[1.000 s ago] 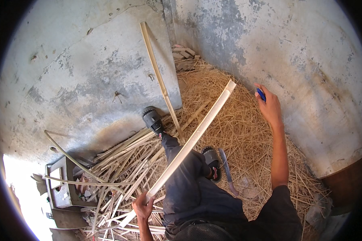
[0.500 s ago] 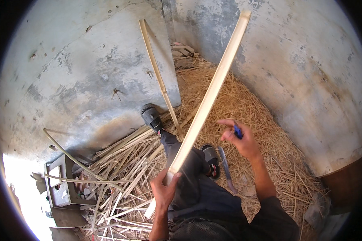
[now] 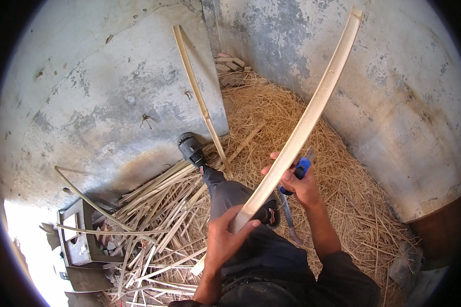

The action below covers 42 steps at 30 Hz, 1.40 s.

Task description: The person sits on a straw-covered floor and uses a small knife to shave thin strips off a long piece of bamboo. They hold the bamboo with one hand and scrape the blade along its length to remove the outer layer, then switch to a larger knife to split the bamboo lengthwise.

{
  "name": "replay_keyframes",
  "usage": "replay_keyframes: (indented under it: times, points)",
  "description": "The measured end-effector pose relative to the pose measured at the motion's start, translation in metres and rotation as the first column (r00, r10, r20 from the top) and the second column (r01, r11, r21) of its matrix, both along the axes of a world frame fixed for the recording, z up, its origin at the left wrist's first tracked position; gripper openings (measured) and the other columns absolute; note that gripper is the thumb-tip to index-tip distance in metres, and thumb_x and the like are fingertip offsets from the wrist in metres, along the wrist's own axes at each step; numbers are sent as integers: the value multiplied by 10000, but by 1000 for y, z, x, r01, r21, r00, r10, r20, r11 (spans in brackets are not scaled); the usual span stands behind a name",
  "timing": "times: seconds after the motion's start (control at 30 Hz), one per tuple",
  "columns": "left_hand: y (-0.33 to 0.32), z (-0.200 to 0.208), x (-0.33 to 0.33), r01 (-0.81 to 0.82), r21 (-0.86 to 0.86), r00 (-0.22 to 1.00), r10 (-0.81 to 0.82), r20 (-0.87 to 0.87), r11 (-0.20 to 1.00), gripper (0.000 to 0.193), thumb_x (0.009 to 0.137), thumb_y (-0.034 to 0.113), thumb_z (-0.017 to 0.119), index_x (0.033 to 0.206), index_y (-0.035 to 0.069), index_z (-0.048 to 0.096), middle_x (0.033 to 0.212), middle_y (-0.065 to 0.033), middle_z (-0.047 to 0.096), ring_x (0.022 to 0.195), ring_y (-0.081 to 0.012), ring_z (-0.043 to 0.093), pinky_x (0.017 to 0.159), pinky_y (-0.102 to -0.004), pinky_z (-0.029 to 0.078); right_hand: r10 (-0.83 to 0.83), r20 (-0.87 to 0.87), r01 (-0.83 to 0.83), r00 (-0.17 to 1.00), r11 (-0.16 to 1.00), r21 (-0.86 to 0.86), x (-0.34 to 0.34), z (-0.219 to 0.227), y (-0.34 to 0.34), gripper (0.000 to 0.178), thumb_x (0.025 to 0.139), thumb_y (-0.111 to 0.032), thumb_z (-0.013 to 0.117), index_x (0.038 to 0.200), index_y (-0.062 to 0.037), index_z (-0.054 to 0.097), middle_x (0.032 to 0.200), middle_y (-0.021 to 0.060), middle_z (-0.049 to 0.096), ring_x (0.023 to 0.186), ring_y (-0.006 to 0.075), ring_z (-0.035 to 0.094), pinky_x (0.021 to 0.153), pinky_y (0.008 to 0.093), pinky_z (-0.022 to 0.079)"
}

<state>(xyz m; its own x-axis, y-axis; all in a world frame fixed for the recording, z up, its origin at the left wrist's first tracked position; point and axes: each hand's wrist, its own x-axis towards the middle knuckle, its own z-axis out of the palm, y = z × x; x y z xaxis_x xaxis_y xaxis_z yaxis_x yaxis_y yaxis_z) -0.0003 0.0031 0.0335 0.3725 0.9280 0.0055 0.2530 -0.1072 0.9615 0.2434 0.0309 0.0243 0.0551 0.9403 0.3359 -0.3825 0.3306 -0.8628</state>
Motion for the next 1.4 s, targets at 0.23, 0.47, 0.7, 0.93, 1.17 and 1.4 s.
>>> replay_keyframes:
  times: [0.23,0.47,0.7,0.93,1.17,1.4]
  points:
    - [18,15,-10,426,-455,905,-368,214,782,397,969,299,760,1229,10,682,839,19,634,678,-68,568,585,-225,451,28,46,-25,999,998,-58,9,15,-5,433,1034,-112,605,1442,5,518,1110,156,750,686,5,535,574,142,382]
    - [15,0,3,362,-180,916,-313,251,915,417,1002,457,686,1092,51,656,770,78,492,638,-33,407,551,-212,304,-428,326,384,843,903,193,3,6,-14,355,963,-183,650,1258,4,589,962,85,699,732,127,601,681,252,506]
    - [17,-3,8,309,-151,921,-256,293,939,569,965,622,636,1035,58,606,769,89,458,653,-24,389,552,-212,293,-481,717,152,504,867,474,-8,10,-41,306,952,-251,737,1152,-39,642,927,133,683,719,301,698,641,357,559]
    - [16,-8,12,259,-38,931,-238,278,965,596,976,651,579,998,55,587,753,92,453,654,-25,382,553,-218,299,-521,775,74,356,843,533,-17,12,-42,313,925,-269,757,1142,-60,677,862,86,677,669,263,693,568,362,542]
    - [12,2,10,157,58,982,-162,97,986,398,1068,377,588,1099,-19,611,736,-128,566,663,-186,457,622,-359,438,-533,803,53,267,840,540,-23,23,-43,305,935,-291,741,1123,-58,684,833,79,664,640,256,683,556,360,539]
    - [8,10,16,89,83,996,-90,4,993,370,1101,349,510,1134,-3,619,710,-193,560,608,-347,496,606,-411,439,-555,799,80,233,830,553,-22,23,-42,280,941,-314,730,1092,-80,698,783,56,622,591,231,652,508,354,509]
